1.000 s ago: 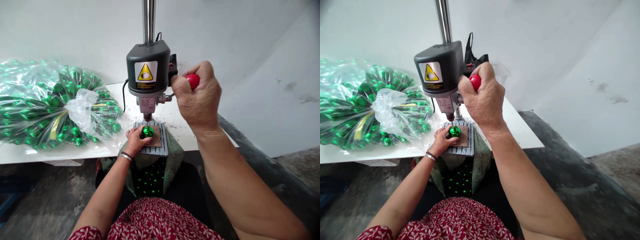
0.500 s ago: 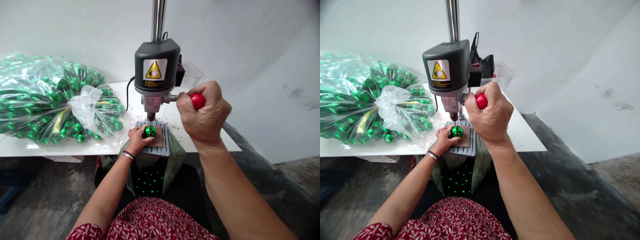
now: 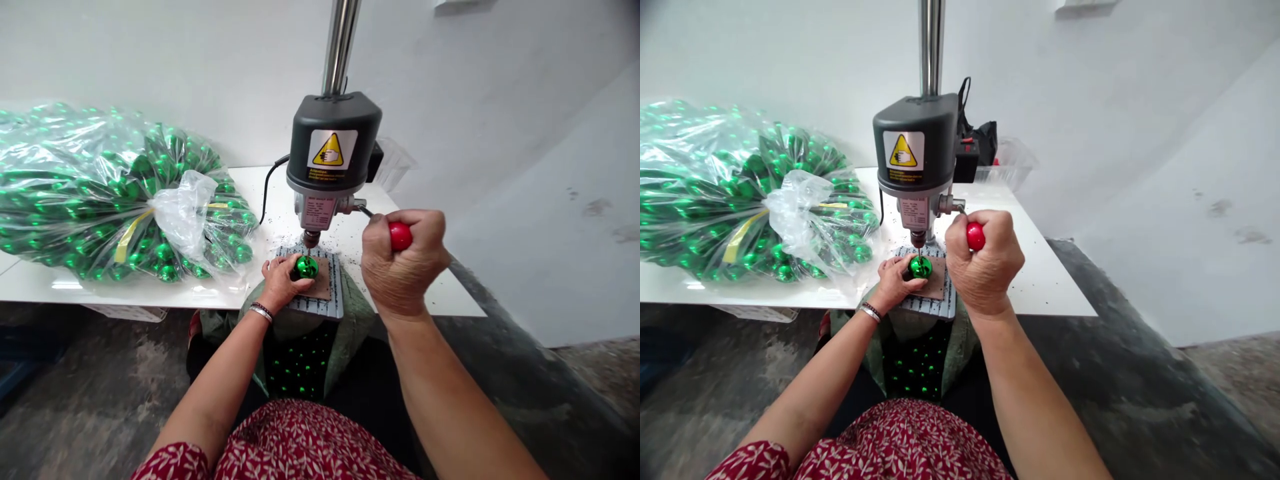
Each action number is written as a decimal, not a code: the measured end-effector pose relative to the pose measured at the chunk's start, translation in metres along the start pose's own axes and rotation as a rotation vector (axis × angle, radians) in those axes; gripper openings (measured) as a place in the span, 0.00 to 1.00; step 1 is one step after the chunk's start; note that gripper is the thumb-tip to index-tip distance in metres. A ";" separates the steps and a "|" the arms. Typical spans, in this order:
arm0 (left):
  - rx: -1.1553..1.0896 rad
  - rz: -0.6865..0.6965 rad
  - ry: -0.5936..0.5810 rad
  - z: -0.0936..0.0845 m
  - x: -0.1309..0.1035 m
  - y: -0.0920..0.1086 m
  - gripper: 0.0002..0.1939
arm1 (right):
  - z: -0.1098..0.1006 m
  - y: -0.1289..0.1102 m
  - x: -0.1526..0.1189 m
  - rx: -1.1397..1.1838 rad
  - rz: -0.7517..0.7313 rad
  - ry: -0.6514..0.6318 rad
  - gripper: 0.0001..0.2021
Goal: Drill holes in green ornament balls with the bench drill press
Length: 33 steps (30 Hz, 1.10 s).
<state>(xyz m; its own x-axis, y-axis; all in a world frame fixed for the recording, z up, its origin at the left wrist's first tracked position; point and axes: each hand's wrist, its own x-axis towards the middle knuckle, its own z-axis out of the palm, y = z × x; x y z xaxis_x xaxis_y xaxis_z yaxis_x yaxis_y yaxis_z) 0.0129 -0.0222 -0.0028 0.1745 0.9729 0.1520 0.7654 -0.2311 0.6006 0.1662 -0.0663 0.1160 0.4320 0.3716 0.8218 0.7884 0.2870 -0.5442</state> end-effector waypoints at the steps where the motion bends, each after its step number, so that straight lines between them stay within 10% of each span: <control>1: 0.000 0.001 0.000 0.001 0.000 -0.001 0.30 | 0.001 0.001 -0.001 0.004 -0.006 0.010 0.10; 13: -0.043 -0.008 -0.010 -0.001 -0.001 0.001 0.30 | 0.005 0.016 -0.025 0.065 -0.060 0.047 0.10; 23: -0.068 0.019 0.062 -0.002 -0.002 0.000 0.28 | 0.018 -0.031 0.099 -0.010 0.295 -0.328 0.11; 30: -0.406 0.109 0.061 -0.026 -0.045 -0.003 0.31 | 0.034 -0.024 0.113 0.007 0.342 -0.343 0.14; 33: -0.469 0.060 0.243 -0.050 -0.072 -0.014 0.33 | 0.038 -0.015 0.111 0.113 0.294 -0.299 0.15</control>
<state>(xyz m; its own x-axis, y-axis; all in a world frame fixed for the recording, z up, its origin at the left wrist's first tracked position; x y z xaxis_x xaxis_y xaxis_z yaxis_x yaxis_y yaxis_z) -0.0411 -0.0897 0.0174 0.0183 0.9399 0.3409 0.3892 -0.3208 0.8635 0.1857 0.0046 0.2092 0.4721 0.6869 0.5526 0.5907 0.2189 -0.7766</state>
